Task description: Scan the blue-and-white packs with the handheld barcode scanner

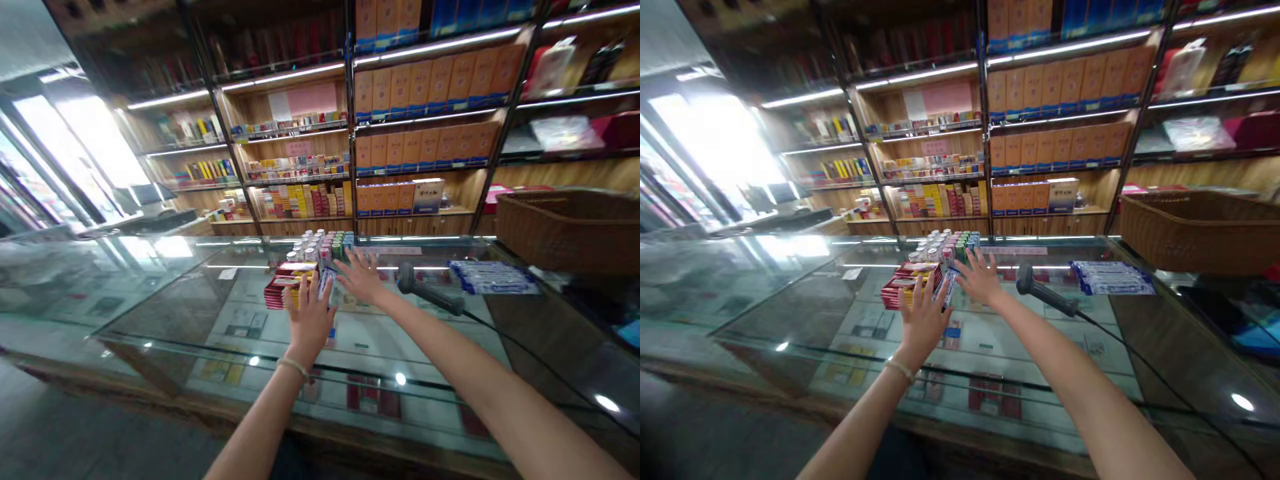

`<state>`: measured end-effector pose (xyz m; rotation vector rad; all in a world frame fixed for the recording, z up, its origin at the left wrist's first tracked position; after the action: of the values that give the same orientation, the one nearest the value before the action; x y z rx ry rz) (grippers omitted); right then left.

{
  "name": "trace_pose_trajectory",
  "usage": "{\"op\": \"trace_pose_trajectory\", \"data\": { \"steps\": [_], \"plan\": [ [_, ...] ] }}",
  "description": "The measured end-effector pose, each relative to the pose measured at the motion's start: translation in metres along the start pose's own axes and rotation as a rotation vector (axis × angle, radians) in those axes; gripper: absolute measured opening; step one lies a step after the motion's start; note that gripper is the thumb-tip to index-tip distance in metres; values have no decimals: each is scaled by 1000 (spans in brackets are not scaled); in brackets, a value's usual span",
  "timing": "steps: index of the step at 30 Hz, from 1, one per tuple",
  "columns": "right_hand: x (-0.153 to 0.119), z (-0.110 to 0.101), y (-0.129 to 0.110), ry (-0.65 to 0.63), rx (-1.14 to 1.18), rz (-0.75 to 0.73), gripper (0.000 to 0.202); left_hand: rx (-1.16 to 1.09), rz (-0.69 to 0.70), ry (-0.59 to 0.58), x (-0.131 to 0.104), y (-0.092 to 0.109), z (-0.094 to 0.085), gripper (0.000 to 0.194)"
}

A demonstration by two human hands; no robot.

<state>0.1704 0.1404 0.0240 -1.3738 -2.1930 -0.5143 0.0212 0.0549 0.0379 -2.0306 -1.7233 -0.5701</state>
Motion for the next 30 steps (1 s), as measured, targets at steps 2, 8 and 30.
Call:
{"op": "trace_pose_trajectory", "data": {
  "steps": [2,8,30],
  "plan": [
    [-2,-6,0,3,-18,-22,58,-9,7,10,2,0,-2,60],
    [-10,-26,1,12,-74,-76,57,-33,5,48,14,2,-13,57],
    [-89,-138,99,64,-276,52,52,-212,197,156,60,117,-30,50]
  ]
}}
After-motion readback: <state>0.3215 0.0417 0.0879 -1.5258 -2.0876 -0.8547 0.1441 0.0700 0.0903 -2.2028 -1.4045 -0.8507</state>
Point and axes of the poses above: each hand's wrist, its own x-axis towards the middle knuckle, its own z-axis out of the palm, y = z × x, the point moved 7 cm from there along x, towards the middle knuckle, and after that the axes turned 9 degrees about -z, right-handed, at the moved point
